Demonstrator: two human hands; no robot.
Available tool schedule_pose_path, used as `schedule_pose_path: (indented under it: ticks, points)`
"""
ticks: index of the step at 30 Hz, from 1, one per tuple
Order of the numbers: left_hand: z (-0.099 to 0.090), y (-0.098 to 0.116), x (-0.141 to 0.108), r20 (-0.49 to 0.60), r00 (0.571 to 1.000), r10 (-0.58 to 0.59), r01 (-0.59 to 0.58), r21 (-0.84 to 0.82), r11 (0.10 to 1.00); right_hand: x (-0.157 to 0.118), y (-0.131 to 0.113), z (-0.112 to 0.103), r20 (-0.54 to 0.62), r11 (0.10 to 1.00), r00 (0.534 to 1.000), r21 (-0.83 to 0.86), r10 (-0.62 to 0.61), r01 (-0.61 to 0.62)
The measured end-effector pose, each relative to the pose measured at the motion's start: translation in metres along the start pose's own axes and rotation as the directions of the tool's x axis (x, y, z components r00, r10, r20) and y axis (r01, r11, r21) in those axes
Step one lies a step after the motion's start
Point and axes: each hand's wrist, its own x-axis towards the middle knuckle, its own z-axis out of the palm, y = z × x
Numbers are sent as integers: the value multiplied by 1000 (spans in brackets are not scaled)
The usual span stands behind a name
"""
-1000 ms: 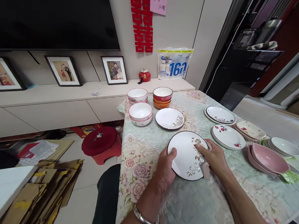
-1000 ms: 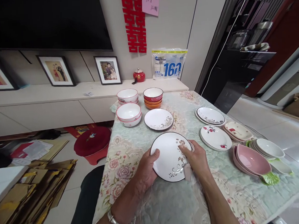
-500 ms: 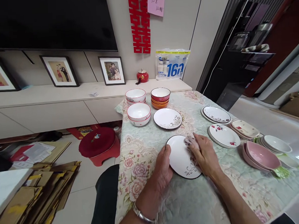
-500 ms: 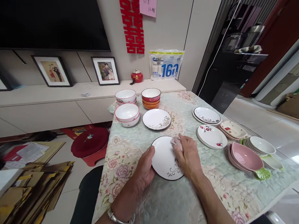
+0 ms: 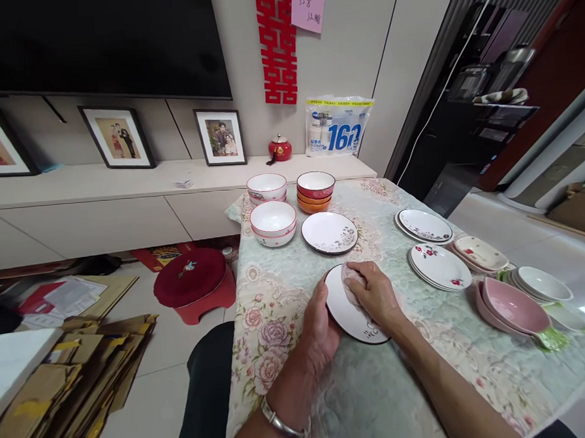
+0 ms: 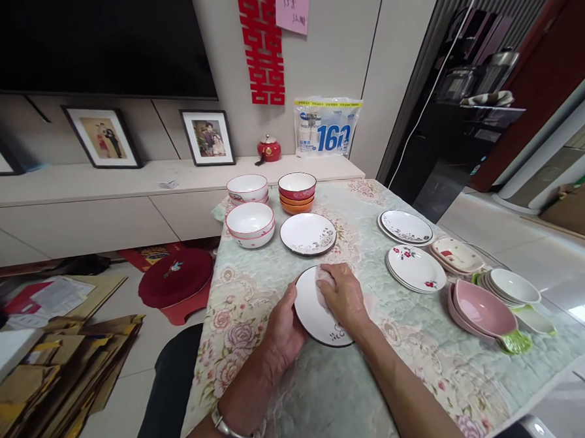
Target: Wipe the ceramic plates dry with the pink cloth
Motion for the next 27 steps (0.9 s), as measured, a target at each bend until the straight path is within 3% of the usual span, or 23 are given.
schedule_pose_path:
  ticks: [6, 10, 13, 17, 20, 24, 27]
  points:
    - [-2, 1, 1, 9, 999, -51, 51, -8, 999, -27, -10, -19, 209, 993, 974, 102, -85, 65]
    - [-1, 0, -1, 51, 999, 1, -2, 13, 1000, -49, -10, -40, 337, 979, 932, 189, -137, 76]
    - [1, -1, -3, 63, 997, 47, -48, 22, 999, -60, -16, -42, 385, 964, 914, 264, -130, 25]
    - [4, 1, -3, 31, 1000, -4, 3, 9, 1000, -61, -28, -22, 338, 921, 933, 389, -125, -18]
    - [5, 4, -3, -18, 995, -93, 93, -26, 995, -49, -32, -4, 243, 910, 960, 413, -142, 30]
    - [2, 3, 0, -38, 990, -138, 136, -49, 989, -18, -26, 10, 155, 931, 963, 328, -221, 161]
    - [-1, -1, 3, -49, 993, -104, 103, -25, 994, 2, -13, 11, 105, 951, 961, 209, -254, 228]
